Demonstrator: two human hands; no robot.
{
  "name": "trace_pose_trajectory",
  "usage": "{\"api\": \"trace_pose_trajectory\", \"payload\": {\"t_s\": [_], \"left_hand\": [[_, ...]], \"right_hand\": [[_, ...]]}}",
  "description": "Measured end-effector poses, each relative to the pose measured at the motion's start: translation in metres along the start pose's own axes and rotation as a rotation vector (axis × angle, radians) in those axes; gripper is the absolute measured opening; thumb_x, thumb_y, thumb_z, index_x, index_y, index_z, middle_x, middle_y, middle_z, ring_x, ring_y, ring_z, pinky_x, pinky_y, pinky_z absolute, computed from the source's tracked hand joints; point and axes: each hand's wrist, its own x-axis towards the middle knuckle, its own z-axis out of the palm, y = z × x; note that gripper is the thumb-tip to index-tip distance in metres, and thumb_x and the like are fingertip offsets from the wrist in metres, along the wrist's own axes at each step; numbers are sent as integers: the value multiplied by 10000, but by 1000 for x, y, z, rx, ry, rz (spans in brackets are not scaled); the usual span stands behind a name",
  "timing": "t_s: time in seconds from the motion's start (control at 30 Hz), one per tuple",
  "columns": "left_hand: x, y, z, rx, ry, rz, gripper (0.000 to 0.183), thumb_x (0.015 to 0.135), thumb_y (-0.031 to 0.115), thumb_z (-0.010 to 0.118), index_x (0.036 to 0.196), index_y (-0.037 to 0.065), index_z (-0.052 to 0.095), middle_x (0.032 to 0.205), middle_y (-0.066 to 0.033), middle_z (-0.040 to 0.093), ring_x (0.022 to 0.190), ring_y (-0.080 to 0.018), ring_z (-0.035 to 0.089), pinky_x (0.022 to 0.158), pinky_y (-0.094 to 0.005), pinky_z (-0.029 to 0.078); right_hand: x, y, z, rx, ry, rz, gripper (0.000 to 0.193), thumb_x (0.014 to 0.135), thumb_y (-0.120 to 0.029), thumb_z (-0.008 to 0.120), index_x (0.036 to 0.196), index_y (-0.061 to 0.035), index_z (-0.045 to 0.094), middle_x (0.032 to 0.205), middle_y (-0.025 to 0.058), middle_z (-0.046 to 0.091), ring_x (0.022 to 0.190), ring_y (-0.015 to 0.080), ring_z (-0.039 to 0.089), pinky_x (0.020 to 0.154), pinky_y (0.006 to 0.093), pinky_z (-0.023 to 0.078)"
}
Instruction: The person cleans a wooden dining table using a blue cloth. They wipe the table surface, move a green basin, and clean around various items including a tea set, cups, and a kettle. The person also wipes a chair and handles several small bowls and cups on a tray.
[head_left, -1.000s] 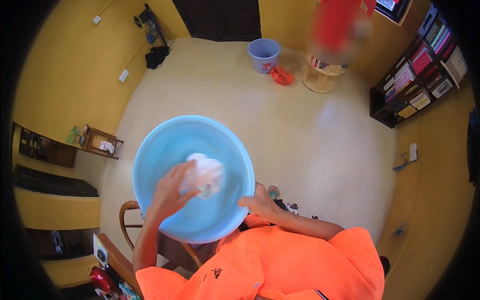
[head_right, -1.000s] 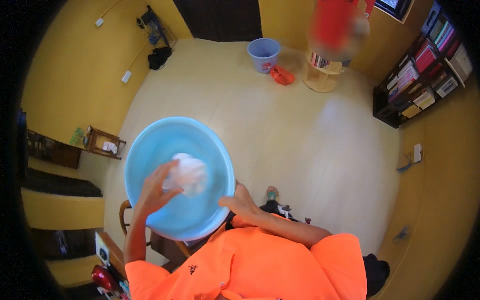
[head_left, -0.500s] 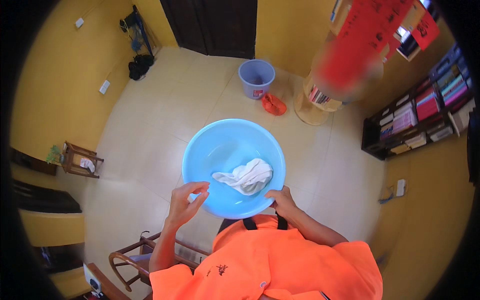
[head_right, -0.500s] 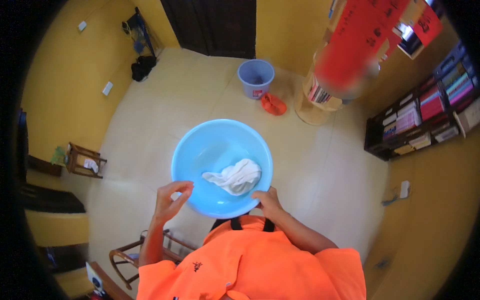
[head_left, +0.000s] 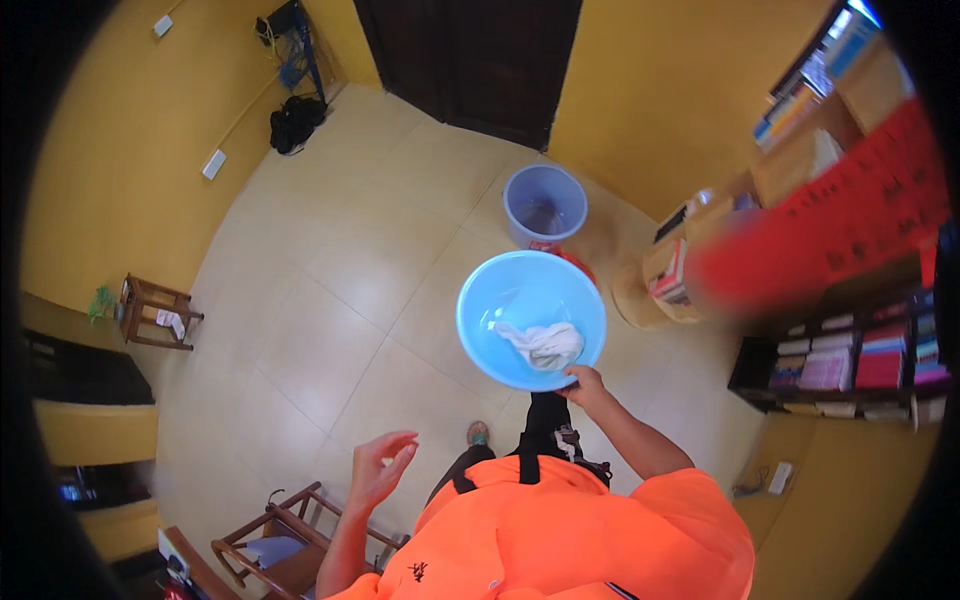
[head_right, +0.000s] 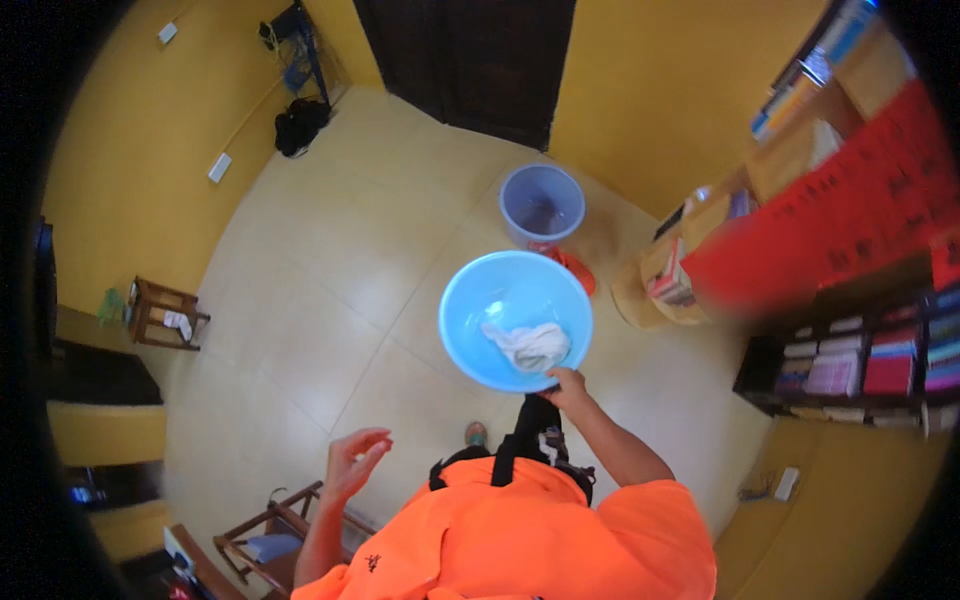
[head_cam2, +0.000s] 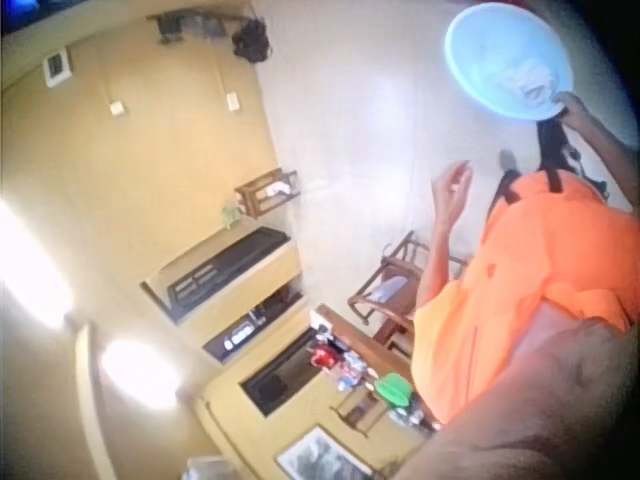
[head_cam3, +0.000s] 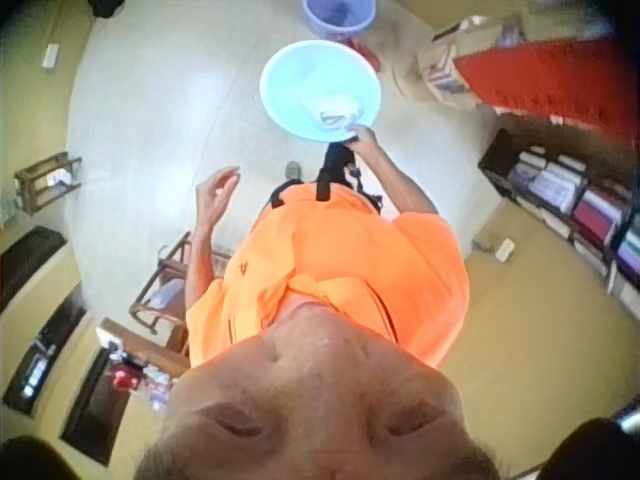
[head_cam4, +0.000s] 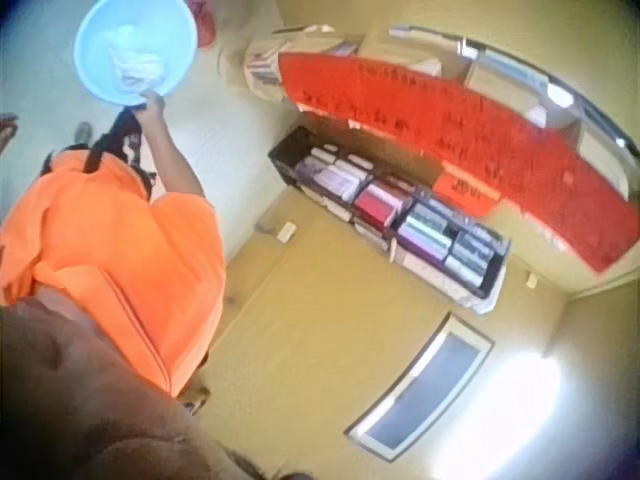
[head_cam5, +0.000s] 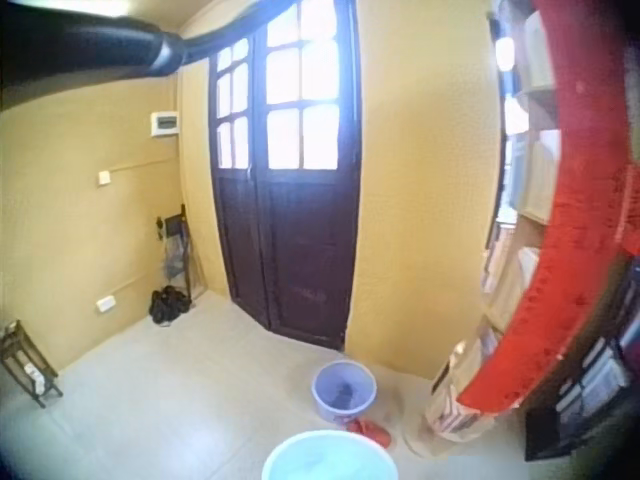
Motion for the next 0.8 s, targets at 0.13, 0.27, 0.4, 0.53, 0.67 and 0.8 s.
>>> {"api": "trace_pose_trajectory", "payload": {"t_s": [0.13, 0.27, 0.4, 0.53, 0.67, 0.8], "left_hand": [[45, -1, 50, -133, 41, -217, 220, 931, 99, 656, 1131, 14, 688, 957, -86, 741, 882, -125, 697, 793, -268, 547], [96, 21, 109, -302, 45, -447, 235, 951, 90, 633, 1152, -27, 667, 978, -84, 729, 928, -135, 681, 848, -276, 539], [142, 47, 157, -407, -32, -621, 293, 970, 112, 626, 1223, -35, 623, 1028, -97, 719, 946, -139, 676, 862, -277, 540], [181, 58, 176, -423, 30, -756, 303, 978, 120, 617, 1239, -36, 612, 1034, -108, 710, 957, -161, 675, 867, -298, 545], [197, 63, 199, -491, 122, -864, 334, 989, 174, 607, 1255, -26, 601, 1045, -104, 707, 980, -158, 662, 889, -304, 527], [205, 53, 201, -513, 144, -892, 314, 990, 154, 605, 1248, -25, 608, 1055, -100, 713, 992, -139, 667, 880, -274, 533]], "right_hand": [[105, -98, 52, -44, 77, -103, 605, 764, 118, 550, 1328, -69, 435, 1253, 234, 478, 1095, 478, 542, 816, 679, 510], [255, -166, 74, -21, 45, -178, 639, 753, 101, 583, 1345, -87, 432, 1272, 221, 475, 1093, 453, 548, 814, 650, 534], [334, -222, 125, -44, 2, -335, 655, 747, 63, 612, 1351, -116, 430, 1276, 187, 483, 1109, 424, 549, 812, 623, 551], [417, -274, 152, -134, 41, -313, 722, 738, 41, 658, 1386, -157, 411, 1319, 168, 471, 1141, 409, 535, 830, 605, 552], [455, -286, 187, -189, 48, -362, 677, 785, -26, 691, 1397, -112, 415, 1326, 182, 489, 1112, 381, 560, 831, 564, 547], [516, -299, 155, -278, -56, -406, 586, 847, -71, 677, 1380, -41, 434, 1318, 199, 493, 1097, 397, 561, 866, 563, 524]]}}
